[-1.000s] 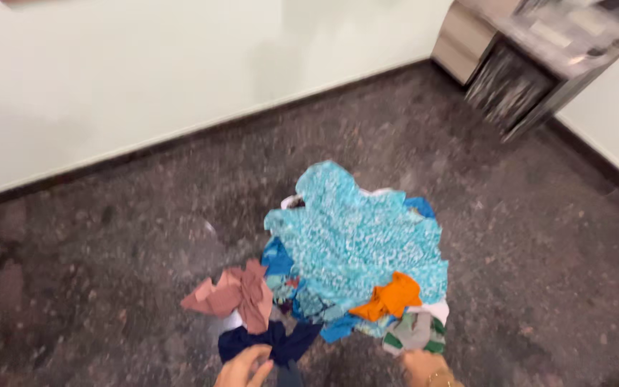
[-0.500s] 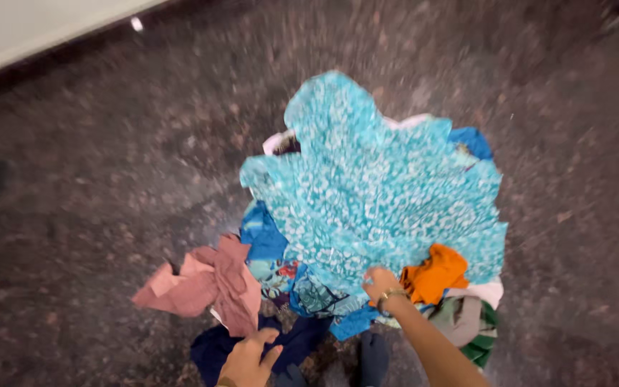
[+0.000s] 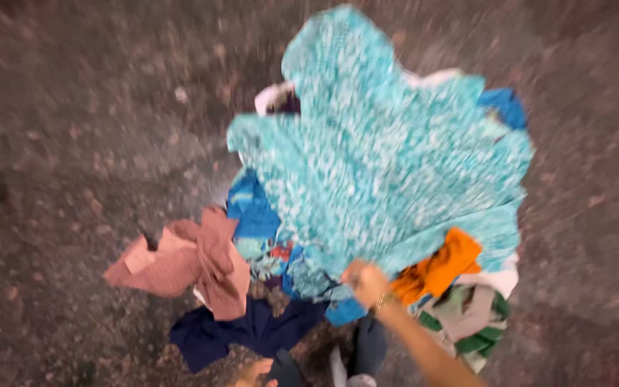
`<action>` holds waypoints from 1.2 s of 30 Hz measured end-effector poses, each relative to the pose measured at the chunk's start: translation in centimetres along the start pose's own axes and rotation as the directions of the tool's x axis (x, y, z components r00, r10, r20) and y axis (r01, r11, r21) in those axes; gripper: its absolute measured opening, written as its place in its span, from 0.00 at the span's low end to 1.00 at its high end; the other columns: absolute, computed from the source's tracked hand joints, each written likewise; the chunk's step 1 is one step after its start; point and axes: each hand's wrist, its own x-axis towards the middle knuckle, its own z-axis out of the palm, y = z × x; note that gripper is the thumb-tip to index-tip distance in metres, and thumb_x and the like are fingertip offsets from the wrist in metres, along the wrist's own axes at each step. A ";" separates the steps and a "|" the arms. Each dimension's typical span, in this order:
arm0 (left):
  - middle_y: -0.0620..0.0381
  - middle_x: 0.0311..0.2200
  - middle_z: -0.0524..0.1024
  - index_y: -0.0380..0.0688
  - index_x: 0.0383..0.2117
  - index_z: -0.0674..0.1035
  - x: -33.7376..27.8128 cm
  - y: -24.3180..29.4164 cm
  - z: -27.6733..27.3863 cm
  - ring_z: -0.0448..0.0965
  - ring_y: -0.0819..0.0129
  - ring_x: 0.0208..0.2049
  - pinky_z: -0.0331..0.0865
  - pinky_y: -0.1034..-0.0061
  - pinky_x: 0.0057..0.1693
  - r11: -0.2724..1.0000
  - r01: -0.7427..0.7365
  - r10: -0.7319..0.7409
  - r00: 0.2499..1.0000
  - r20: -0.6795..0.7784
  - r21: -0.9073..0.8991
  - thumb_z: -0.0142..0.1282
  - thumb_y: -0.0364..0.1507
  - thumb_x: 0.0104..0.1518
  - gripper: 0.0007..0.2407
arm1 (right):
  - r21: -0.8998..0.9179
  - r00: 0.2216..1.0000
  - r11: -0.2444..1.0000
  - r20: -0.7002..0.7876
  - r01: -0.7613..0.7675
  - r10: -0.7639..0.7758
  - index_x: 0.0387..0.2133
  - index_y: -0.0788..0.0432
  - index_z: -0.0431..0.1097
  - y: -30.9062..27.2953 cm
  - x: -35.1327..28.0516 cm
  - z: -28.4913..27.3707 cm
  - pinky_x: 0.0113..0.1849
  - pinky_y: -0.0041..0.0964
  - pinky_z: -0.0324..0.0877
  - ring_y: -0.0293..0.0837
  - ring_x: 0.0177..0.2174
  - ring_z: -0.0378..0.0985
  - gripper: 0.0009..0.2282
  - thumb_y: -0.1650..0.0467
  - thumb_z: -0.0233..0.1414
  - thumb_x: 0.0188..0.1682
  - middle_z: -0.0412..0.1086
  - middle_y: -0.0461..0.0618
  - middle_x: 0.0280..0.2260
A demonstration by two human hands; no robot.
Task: The person folds several pieces of clothing by hand, including a brown patterned cloth and a blue floral cloth. The person unfolds, aligns, and folds each item neatly, then places them on a stack on a nearby bed.
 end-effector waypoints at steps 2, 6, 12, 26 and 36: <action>0.51 0.33 0.86 0.51 0.41 0.85 3.1 2.8 0.5 0.88 0.57 0.33 0.80 0.66 0.42 0.999 -0.042 0.044 0.996 -0.077 0.028 0.68 0.36 0.47 0.15 | 0.362 0.996 0.932 0.091 -0.016 -0.018 0.25 0.59 0.79 -5.5 -3.5 0.6 0.34 0.44 0.74 0.51 0.30 0.81 0.03 0.72 0.59 0.41 0.77 0.54 0.27; 0.48 0.33 0.86 0.49 0.41 0.85 7.3 9.0 -1.5 0.87 0.55 0.34 0.79 0.65 0.44 0.961 -0.270 0.275 0.956 -0.099 0.062 0.67 0.36 0.46 0.15 | 0.560 0.935 0.796 0.100 0.230 -0.340 0.25 0.60 0.78 -17.8 -7.1 0.2 0.36 0.41 0.74 0.46 0.33 0.82 0.06 0.73 0.57 0.50 0.76 0.52 0.27; 0.44 0.32 0.85 0.46 0.40 0.86 7.1 15.7 -7.0 0.86 0.51 0.35 0.77 0.62 0.46 0.856 -0.512 0.518 0.849 -0.107 0.077 0.66 0.36 0.46 0.15 | 0.473 0.929 0.819 0.007 0.323 -0.371 0.36 0.61 0.77 -27.3 -6.8 -12.2 0.40 0.37 0.74 0.46 0.37 0.84 0.06 0.75 0.52 0.51 0.78 0.53 0.33; 0.41 0.35 0.82 0.67 0.48 0.80 -6.0 18.4 -15.7 0.81 0.40 0.42 0.72 0.47 0.47 0.963 0.087 -0.007 0.954 -0.299 0.256 0.54 0.36 0.52 0.16 | 0.289 0.963 0.937 0.124 0.197 -0.241 0.41 0.62 0.76 -27.1 -27.7 -17.5 0.43 0.35 0.72 0.45 0.40 0.81 0.09 0.76 0.50 0.52 0.78 0.53 0.37; 0.45 0.38 0.81 0.65 0.48 0.79 -34.0 12.5 -19.4 0.79 0.43 0.44 0.72 0.48 0.47 0.914 0.399 -0.311 0.799 -0.514 0.067 0.50 0.35 0.55 0.14 | 0.283 0.999 0.959 -0.048 0.030 -0.017 0.41 0.64 0.76 -26.2 -46.8 -11.5 0.43 0.34 0.71 0.42 0.39 0.79 0.09 0.77 0.49 0.52 0.77 0.51 0.36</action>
